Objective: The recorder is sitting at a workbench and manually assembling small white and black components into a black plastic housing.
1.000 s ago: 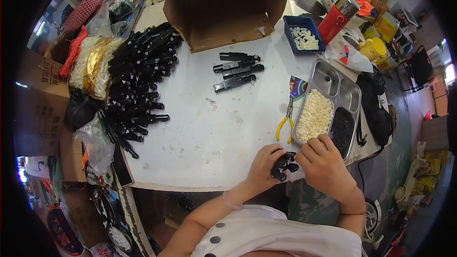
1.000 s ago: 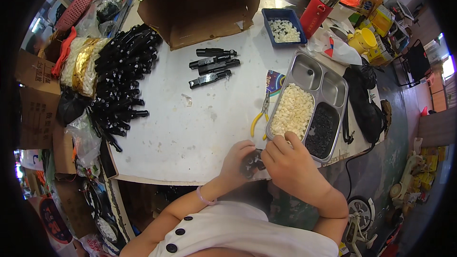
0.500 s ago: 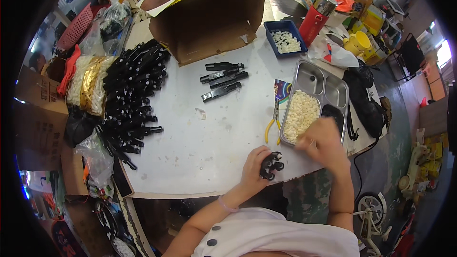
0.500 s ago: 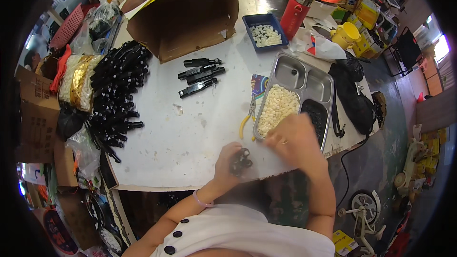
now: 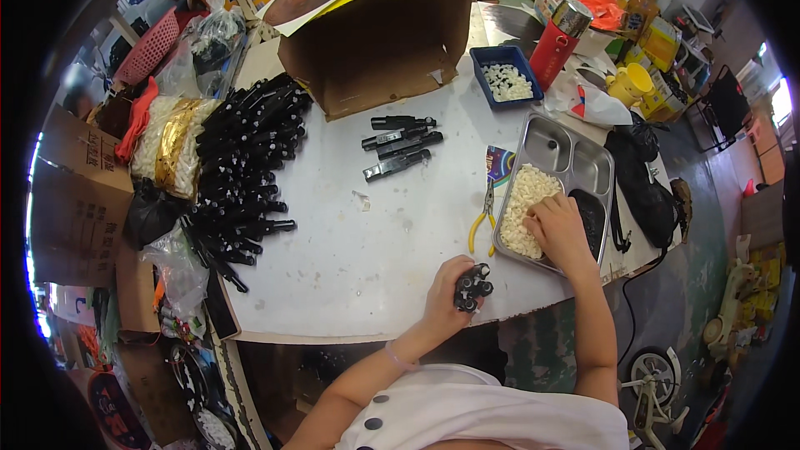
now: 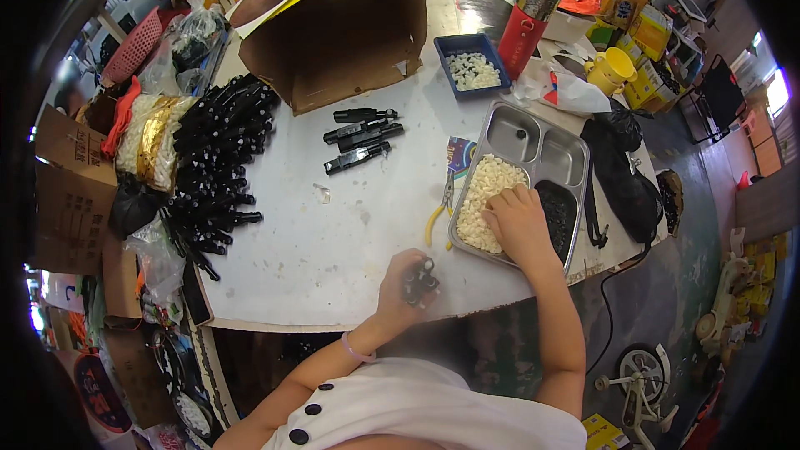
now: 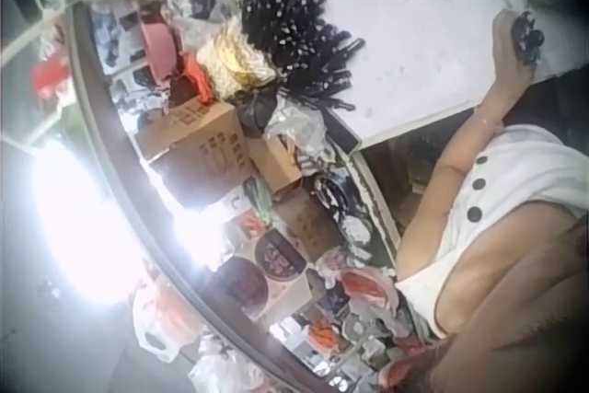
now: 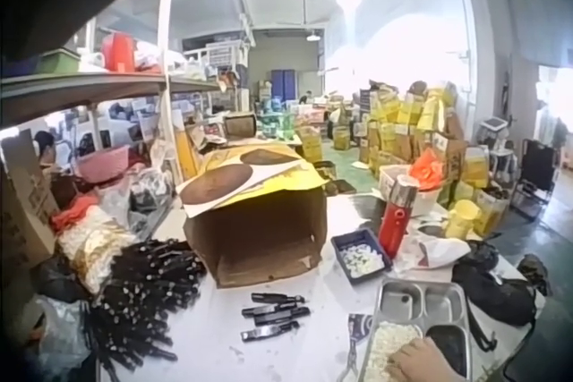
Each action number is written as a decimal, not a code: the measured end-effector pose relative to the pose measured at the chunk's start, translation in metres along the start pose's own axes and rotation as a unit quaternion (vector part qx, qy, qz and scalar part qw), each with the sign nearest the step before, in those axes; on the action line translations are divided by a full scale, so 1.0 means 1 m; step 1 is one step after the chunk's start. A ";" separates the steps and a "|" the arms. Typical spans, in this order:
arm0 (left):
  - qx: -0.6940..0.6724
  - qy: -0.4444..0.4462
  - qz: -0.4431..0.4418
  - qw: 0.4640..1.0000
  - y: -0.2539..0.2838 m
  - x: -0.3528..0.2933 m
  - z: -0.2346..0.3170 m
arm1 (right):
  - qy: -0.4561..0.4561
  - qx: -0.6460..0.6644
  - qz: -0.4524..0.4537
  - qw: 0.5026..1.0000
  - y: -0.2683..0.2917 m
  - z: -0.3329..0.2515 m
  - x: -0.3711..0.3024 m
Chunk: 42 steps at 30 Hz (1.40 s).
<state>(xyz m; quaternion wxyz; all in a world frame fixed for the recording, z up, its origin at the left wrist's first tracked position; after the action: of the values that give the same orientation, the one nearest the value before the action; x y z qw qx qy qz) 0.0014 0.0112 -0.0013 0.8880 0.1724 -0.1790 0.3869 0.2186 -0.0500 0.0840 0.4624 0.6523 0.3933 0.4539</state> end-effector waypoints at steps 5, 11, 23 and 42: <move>0.013 0.000 -0.007 1.000 0.000 0.003 0.003 | -0.163 0.342 0.018 0.925 0.027 -0.019 -0.011; 0.008 0.005 -0.008 1.000 0.000 0.001 0.003 | -0.052 0.441 -0.035 0.895 0.053 -0.070 -0.030; 0.002 -0.002 -0.010 1.000 0.001 0.004 0.006 | 0.053 0.272 0.115 0.954 0.032 -0.088 -0.040; 0.013 -0.028 -0.011 0.999 -0.001 0.005 0.005 | 0.194 0.119 -0.022 0.974 0.061 -0.082 -0.021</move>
<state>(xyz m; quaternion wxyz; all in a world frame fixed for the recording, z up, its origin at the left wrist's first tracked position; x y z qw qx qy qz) 0.0045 0.0112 0.0050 0.8846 0.1968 -0.1972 0.3741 0.1397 -0.0656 0.1506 0.3066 0.5933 0.5411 0.5110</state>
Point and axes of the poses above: each hand's wrist, its own x-axis towards the middle knuckle, its own y-axis out of the back of the hand, z = x × y, the point moved 1 cm from there along x, towards the middle knuckle, and after that the axes turned 3 degrees about -y, right-handed, at the moved point
